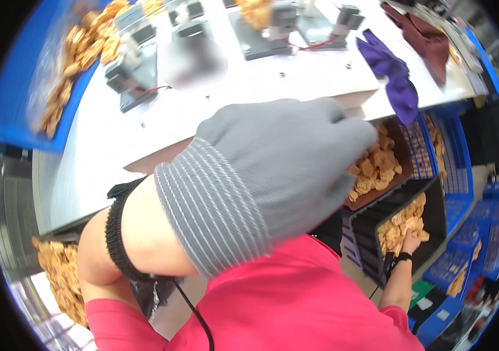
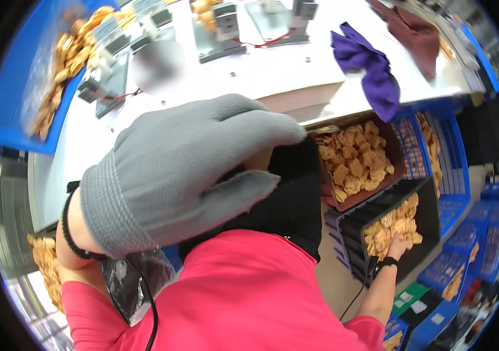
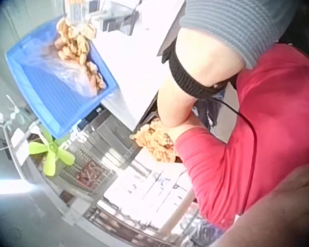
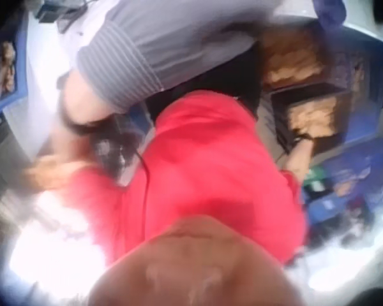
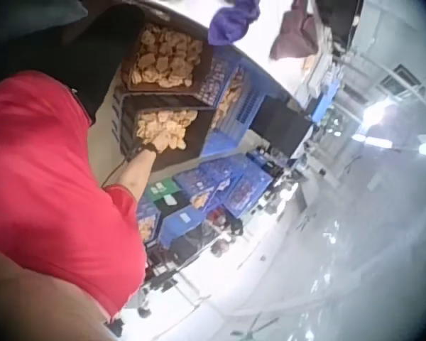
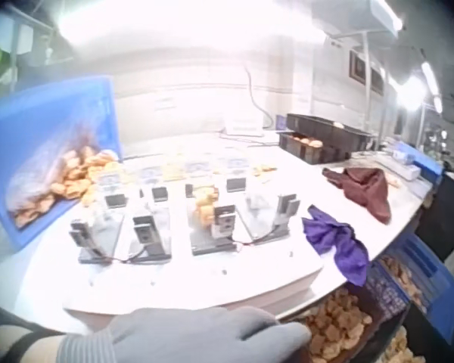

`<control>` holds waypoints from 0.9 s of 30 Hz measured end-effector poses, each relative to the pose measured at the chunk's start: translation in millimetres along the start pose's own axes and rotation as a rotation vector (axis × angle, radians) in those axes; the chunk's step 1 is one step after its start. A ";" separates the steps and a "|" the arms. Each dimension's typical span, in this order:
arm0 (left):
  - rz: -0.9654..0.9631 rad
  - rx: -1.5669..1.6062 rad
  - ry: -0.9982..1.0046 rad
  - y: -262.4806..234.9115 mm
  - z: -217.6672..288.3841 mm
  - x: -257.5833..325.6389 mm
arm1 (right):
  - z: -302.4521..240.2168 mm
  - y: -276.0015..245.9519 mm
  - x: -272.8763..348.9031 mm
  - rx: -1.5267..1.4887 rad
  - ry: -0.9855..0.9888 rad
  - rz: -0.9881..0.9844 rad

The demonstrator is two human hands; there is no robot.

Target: The person repeatedly picks up beige plastic components from a blue bin and places them into a multi-station testing jig. They press a button on the jig to run a test, then remove the parts and return them to the bin. This cycle is repeated for multiple components throughout the clip.

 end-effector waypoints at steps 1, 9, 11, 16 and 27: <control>0.019 -0.035 -0.002 1.1 0.5 0.5 | -17.0 -1.0 1.7 -0.189 0.026 -0.065; 0.004 -0.145 0.042 -11.7 28.8 22.1 | -269.7 -0.7 96.6 -0.567 -0.231 -0.279; -0.015 -0.169 -0.020 -17.6 32.9 32.5 | -345.9 4.7 119.8 -0.560 -0.413 -0.399; -0.028 -0.171 0.044 -33.0 34.9 36.7 | -470.9 -65.0 208.3 -0.692 -0.990 -0.555; 0.218 0.000 -0.342 -56.0 -29.8 107.7 | -603.8 -77.8 331.5 -0.514 -1.598 -0.609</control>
Point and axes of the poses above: each hand's wrist, its own x-axis away from the middle knuckle, its own y-axis out of the palm, z = x × y, the point moved 3 cm from there along -x, towards the middle knuckle, and after that the axes turned 2 degrees about y, right-handed, at the moved point
